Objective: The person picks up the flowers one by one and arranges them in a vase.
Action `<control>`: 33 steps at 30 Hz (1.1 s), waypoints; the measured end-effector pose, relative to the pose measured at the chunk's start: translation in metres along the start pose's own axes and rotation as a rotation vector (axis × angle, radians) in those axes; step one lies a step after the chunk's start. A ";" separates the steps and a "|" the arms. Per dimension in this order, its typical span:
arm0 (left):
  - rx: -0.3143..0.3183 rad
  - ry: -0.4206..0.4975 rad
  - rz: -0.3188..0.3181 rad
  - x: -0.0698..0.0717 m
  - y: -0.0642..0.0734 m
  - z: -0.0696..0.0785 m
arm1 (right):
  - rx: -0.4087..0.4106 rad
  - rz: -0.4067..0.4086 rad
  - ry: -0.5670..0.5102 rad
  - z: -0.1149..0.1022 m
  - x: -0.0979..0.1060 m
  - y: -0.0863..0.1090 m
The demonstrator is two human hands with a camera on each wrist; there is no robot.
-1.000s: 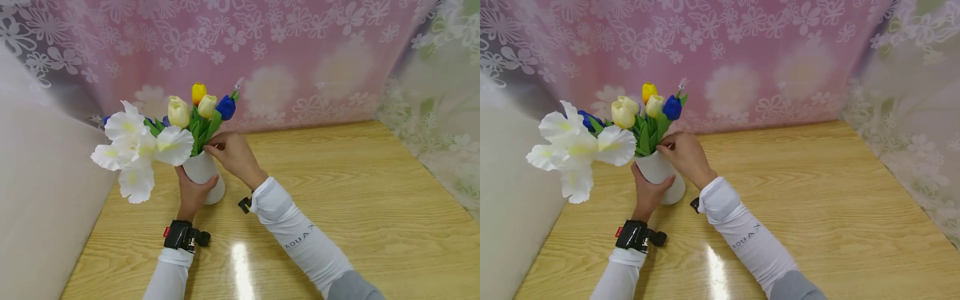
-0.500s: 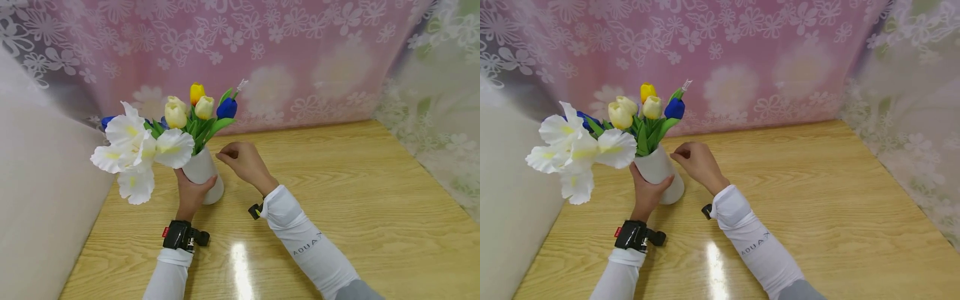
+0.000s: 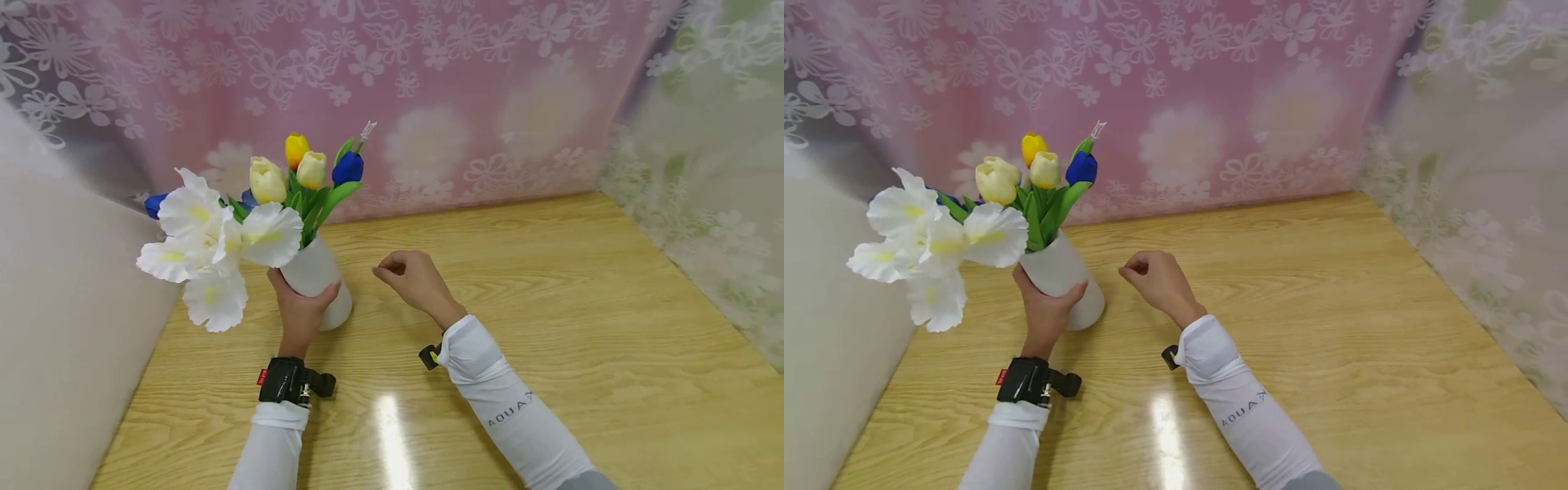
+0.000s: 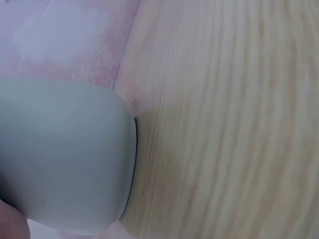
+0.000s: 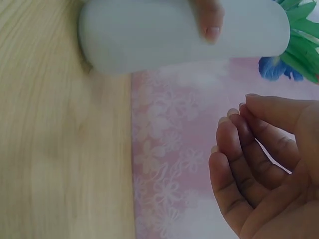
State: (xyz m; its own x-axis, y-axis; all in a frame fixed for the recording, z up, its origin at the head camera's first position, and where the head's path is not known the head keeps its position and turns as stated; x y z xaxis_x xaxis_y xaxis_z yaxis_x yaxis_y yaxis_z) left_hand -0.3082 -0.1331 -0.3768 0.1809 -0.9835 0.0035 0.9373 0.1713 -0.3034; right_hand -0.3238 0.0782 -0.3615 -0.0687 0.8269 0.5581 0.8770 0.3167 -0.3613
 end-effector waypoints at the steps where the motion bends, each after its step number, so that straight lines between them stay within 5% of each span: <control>1: 0.004 -0.003 0.005 0.002 -0.001 -0.001 | -0.005 0.001 -0.001 0.002 0.000 0.001; 10: 0.006 -0.005 0.017 0.016 -0.004 -0.002 | -0.040 -0.008 -0.005 0.021 0.004 0.011; 16: 0.106 -0.059 0.049 0.023 -0.004 -0.010 | -0.046 0.021 0.012 0.033 0.015 0.015; 19: 0.139 -0.074 0.110 0.027 0.003 -0.007 | -0.036 0.037 0.024 0.038 0.020 0.016; 21: 0.105 -0.063 0.199 0.031 0.013 0.004 | -0.034 0.052 0.032 0.043 0.024 0.017; 25: -0.090 -0.058 0.426 0.037 0.041 0.023 | -0.043 0.086 0.031 0.050 0.033 0.021; 27: -0.216 -0.058 0.491 0.034 0.055 0.033 | -0.039 0.097 0.029 0.053 0.036 0.023; 30: -0.427 -0.119 0.524 0.021 0.069 0.043 | -0.029 0.107 0.029 0.056 0.040 0.024; 33: -0.636 -0.257 0.464 -0.002 0.075 0.047 | -0.014 0.094 0.033 0.058 0.042 0.026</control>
State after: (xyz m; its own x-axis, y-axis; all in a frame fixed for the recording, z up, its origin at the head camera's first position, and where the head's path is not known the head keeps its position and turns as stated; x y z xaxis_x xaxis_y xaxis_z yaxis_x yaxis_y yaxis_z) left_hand -0.2247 -0.1156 -0.3550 0.6431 -0.7634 -0.0604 0.4169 0.4152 -0.8086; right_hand -0.3313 0.1477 -0.3907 0.0293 0.8370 0.5465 0.8854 0.2320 -0.4028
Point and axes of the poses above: each hand's wrist, its own y-axis away from the middle knuckle, its own x-axis out of the back of the hand, z = x × y, the point moved 8 cm from there along -y, towards the middle knuckle, and after that the axes turned 12 degrees about x, right-handed, at the moved point
